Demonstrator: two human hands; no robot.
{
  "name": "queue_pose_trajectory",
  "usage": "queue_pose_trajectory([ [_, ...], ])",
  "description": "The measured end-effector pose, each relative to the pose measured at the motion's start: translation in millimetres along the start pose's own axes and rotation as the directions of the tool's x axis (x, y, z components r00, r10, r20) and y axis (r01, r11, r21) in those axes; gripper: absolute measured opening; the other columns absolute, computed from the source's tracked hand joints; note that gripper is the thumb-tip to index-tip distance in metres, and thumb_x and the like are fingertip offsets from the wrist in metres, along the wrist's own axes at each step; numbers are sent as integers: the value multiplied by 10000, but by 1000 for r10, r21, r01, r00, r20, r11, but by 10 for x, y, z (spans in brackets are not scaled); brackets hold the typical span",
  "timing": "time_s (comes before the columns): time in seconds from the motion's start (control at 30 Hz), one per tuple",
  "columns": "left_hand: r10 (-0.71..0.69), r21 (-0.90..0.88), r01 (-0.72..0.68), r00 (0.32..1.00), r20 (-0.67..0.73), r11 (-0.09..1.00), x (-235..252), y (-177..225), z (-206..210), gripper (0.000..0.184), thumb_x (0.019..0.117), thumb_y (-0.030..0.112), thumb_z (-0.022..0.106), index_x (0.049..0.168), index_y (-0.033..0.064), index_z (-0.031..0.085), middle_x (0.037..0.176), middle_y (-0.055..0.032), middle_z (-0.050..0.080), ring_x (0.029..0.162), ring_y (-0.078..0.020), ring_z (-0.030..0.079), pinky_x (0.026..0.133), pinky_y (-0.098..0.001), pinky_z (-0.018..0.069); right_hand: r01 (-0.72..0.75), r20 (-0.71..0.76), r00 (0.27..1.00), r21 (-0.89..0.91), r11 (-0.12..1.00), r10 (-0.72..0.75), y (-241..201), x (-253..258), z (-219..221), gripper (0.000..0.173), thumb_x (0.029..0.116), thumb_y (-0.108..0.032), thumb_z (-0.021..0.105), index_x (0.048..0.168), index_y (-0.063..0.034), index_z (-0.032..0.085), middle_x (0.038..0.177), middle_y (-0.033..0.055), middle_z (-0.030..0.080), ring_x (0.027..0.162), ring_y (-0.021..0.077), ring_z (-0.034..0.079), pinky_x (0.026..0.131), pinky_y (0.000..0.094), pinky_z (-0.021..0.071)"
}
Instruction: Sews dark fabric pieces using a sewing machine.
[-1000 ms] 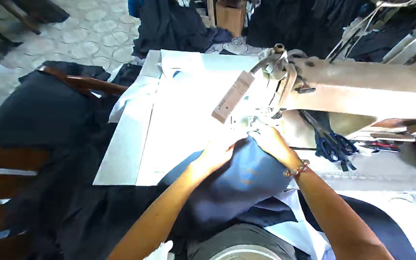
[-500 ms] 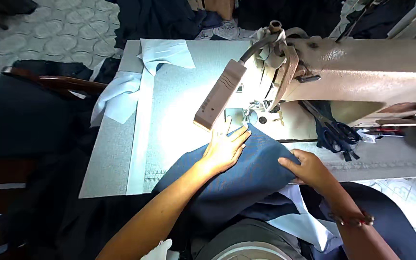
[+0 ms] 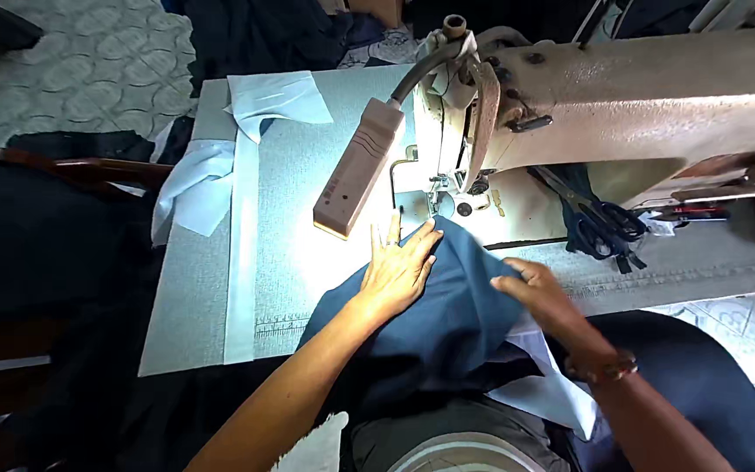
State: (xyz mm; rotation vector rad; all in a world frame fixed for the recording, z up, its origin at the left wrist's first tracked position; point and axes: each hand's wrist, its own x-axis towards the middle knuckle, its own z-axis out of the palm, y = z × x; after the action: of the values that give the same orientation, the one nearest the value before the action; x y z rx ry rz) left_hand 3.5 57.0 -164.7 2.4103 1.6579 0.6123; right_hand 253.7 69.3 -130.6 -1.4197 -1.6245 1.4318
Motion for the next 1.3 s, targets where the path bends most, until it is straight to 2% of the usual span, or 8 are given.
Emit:
queue_pose_trajectory([
  [0.17, -207, 72, 203, 977, 53, 976, -110, 130, -26, 636, 1026, 607, 379, 1521, 235, 525, 1632, -54, 408, 1513, -525, 234, 1096, -837, 47, 335, -162, 815, -651, 681, -556, 78, -42, -88, 218, 930, 6, 585, 1103, 109, 668, 1168, 304, 641, 1060, 418, 665, 884, 530, 566],
  [0.23, -294, 107, 290, 956, 24, 951, -237, 38, -105, 680, 1005, 643, 397, 1528, 225, 515, 1634, -63, 404, 1513, -541, 212, 1096, -839, 34, 502, -171, 720, -541, 675, -673, 222, -458, 305, 203, 930, -104, 613, 1065, 27, 690, 1101, 210, 692, 1051, 261, 683, 900, 345, 565],
  [0.47, -469, 188, 462, 883, -7, 867, -520, -143, -309, 716, 1007, 649, 394, 1551, 190, 476, 1661, -78, 349, 1532, -543, 132, 1107, -827, -32, -245, 87, 969, 433, 867, 230, 850, -921, 1318, 999, 699, -98, 842, 1496, 66, 263, 1354, 141, 566, 1207, 90, 601, 1014, 252, 522],
  [0.6, -500, 217, 493, 866, -29, 842, -536, -222, -344, 707, 1017, 642, 374, 1565, 201, 452, 1671, -75, 328, 1541, -527, 112, 1116, -818, -22, -381, 276, 921, 502, 776, 274, 965, -945, 1314, 327, 789, 103, 737, 1093, 25, 644, 973, 3, 746, 932, 32, 705, 880, 234, 589],
  [0.77, -548, 199, 534, 836, 21, 822, -551, 56, -396, 720, 1031, 631, 349, 1556, 153, 462, 1651, -179, 333, 1528, -563, 102, 1101, -834, -40, -232, 11, 956, 635, 737, 292, 1000, -1255, 389, 328, 936, -73, 568, 1260, -114, 540, 1010, -64, 746, 911, 73, 728, 794, 299, 623],
  [0.97, -442, 125, 443, 896, -35, 888, -275, 652, 81, 603, 1045, 549, 396, 1493, 180, 557, 1538, -264, 470, 1466, -609, 252, 1081, -860, 74, -197, -415, 900, -123, 973, 130, 62, -989, -1378, 198, 1003, -129, 534, 1181, -105, 619, 978, -79, 720, 885, 19, 698, 784, 257, 609],
  [1.1, -470, 108, 470, 882, -23, 876, 112, 830, 282, 647, 1041, 569, 389, 1551, 181, 475, 1588, -259, 401, 1508, -574, 178, 1103, -834, 55, -186, -328, 907, -875, 448, -264, -374, -511, -1480, 394, 970, -43, 611, 1320, 132, 562, 1263, 466, 530, 1169, 680, 510, 918, 827, 373],
  [1.3, -383, 89, 382, 924, -12, 920, 210, 713, 283, 629, 1040, 534, 405, 1512, 135, 524, 1574, -277, 410, 1506, -572, 192, 1123, -808, 58, 593, 181, 759, -587, 551, -625, -205, 309, 89, 276, 966, -19, 544, 1160, 34, 733, 1238, 190, 705, 1174, 314, 683, 1007, 445, 548],
])
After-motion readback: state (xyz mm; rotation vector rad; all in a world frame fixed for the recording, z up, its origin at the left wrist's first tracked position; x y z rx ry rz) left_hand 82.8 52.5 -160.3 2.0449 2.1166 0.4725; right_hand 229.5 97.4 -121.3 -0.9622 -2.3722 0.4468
